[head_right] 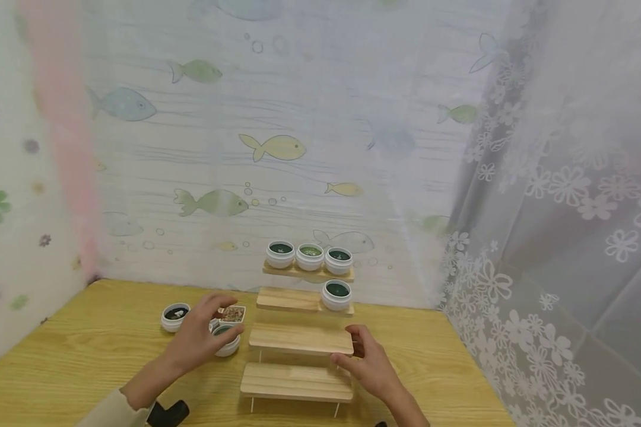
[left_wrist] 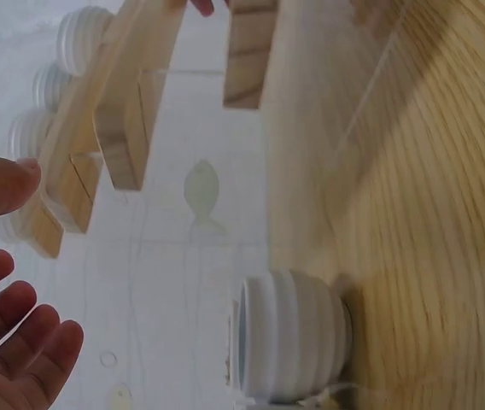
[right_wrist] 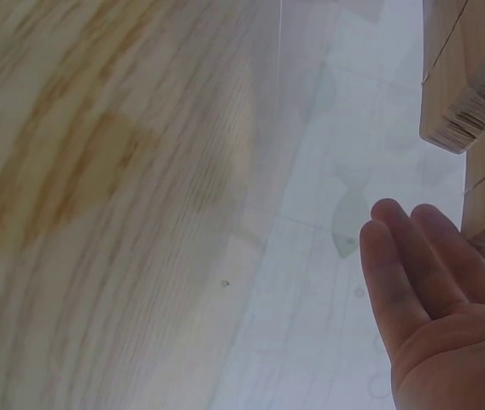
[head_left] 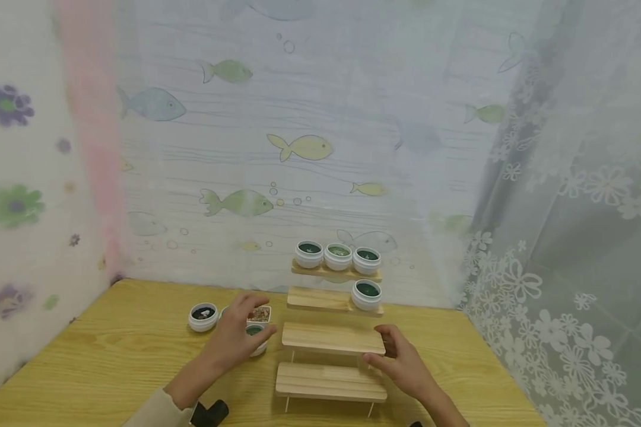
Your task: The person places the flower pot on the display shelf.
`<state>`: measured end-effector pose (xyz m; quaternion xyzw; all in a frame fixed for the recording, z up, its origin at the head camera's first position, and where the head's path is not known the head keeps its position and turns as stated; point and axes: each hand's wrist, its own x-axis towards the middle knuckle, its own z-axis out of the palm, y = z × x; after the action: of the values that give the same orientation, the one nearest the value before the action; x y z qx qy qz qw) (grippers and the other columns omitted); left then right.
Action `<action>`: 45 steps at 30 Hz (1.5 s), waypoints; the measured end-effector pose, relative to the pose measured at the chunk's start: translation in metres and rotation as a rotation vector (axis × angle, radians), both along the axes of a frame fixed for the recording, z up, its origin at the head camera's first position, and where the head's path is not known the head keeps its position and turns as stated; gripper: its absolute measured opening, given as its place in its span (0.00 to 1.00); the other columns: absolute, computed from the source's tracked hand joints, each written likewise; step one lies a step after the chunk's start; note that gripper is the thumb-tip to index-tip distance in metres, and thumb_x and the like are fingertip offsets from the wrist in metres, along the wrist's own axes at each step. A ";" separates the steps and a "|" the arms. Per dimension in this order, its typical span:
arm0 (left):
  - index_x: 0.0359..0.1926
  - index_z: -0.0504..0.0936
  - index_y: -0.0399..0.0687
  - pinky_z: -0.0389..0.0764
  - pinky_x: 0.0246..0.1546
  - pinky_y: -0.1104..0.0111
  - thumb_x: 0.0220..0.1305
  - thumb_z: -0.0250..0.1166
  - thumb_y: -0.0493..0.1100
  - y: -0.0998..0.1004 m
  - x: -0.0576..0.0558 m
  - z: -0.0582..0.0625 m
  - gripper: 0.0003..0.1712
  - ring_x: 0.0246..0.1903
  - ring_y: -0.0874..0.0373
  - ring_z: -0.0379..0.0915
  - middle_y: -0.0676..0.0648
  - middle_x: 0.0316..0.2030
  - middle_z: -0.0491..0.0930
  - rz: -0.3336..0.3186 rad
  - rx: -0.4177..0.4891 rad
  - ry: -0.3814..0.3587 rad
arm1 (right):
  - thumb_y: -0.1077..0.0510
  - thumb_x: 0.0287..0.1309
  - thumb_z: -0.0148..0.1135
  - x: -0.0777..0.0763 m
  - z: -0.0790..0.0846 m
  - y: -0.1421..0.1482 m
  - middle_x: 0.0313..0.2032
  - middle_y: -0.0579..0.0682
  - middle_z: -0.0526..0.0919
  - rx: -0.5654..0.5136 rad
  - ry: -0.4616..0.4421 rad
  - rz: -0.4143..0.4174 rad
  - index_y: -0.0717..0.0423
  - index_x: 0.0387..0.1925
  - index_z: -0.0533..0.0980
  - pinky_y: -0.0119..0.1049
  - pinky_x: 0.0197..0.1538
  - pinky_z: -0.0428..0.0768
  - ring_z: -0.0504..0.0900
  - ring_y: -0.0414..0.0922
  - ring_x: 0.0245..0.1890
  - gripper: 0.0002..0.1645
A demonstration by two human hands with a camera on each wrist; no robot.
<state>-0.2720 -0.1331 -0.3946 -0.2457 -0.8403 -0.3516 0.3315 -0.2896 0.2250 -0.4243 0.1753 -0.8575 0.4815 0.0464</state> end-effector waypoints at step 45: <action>0.53 0.76 0.34 0.68 0.31 0.65 0.47 0.77 0.48 -0.069 -0.014 -0.042 0.35 0.31 0.58 0.61 0.47 0.36 0.67 0.152 -0.176 -0.363 | 0.50 0.52 0.71 0.004 0.004 -0.003 0.57 0.65 0.73 -0.004 0.012 -0.018 0.59 0.60 0.66 0.52 0.52 0.76 0.74 0.58 0.56 0.37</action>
<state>-0.2857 -0.2022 -0.4368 -0.1424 -0.9298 -0.2891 0.1777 -0.2859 0.2217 -0.4199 0.1705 -0.8577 0.4817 0.0564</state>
